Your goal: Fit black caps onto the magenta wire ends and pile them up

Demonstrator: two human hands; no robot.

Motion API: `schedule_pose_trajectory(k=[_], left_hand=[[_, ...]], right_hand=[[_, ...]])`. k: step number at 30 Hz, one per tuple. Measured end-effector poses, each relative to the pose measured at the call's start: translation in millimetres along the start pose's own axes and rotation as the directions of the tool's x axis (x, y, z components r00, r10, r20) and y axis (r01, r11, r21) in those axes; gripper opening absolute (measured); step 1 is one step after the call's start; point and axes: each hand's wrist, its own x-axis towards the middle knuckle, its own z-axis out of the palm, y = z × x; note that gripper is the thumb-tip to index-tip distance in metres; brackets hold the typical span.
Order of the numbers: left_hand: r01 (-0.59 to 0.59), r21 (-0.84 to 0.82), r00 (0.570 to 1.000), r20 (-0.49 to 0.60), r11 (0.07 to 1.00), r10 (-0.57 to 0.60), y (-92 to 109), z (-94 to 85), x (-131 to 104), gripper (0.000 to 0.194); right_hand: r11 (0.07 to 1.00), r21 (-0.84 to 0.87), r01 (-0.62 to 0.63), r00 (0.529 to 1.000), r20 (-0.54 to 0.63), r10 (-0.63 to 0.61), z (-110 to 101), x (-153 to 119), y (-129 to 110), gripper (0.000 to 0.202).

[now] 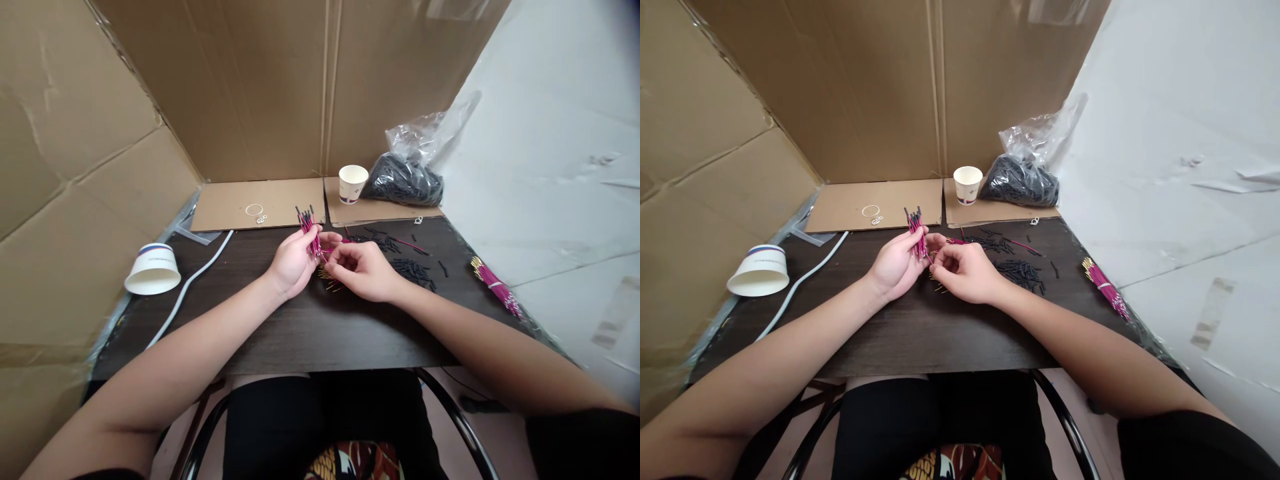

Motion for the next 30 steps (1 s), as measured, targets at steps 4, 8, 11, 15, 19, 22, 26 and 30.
schedule_pose_trajectory(k=[4, 8, 11, 15, 19, 22, 26, 30], left_hand=[[0.026, -0.011, 0.999, -0.035, 1.0, -0.026, 5.5, -1.7, 2.0, 0.015], [0.008, -0.012, 0.998, -0.055, 1.0, -0.009, 15.1, -3.9, 4.7, 0.02], [-0.016, -0.005, 0.997, -0.077, 1.0, 0.016, 21.8, -6.4, 7.2, 0.022], [-0.071, 0.019, 0.991, -0.112, 0.997, 0.073, 23.5, -10.0, 11.5, 0.02], [-0.04, 0.036, 0.996, -0.079, 0.999, 0.043, 18.5, -10.5, 10.9, 0.019], [0.001, 0.035, 1.0, 0.002, 0.999, -0.001, 13.7, -9.4, 6.5, 0.018], [0.009, 0.065, 0.996, 0.086, 0.998, -0.014, 7.7, -9.6, 2.8, 0.013], [0.009, 0.12, 0.996, 0.091, 0.993, -0.02, 4.3, -11.4, 3.2, 0.015]], right_hand=[[1.0, 0.001, 0.022, 0.999, 0.047, -0.022, -1.9, 0.3, -1.8, 0.014], [0.999, -0.037, 0.023, 0.994, 0.105, -0.02, -5.5, -0.8, -4.8, 0.011], [0.999, -0.011, 0.051, 0.987, 0.156, -0.048, -8.4, -2.4, -7.8, 0.011], [0.995, 0.035, 0.091, 0.983, 0.16, -0.095, -11.7, -3.4, -11.0, 0.012], [0.995, 0.048, 0.085, 0.996, 0.018, -0.086, -12.2, -2.1, -8.0, 0.018], [0.998, 0.051, 0.047, 0.995, -0.086, -0.042, -10.9, 0.2, -2.9, 0.025], [0.999, 0.042, 0.016, 0.985, -0.172, -0.008, -11.0, 3.6, 0.9, 0.028], [0.998, -0.069, 0.005, 0.954, -0.297, -0.025, -15.2, 6.3, 0.5, 0.023]])
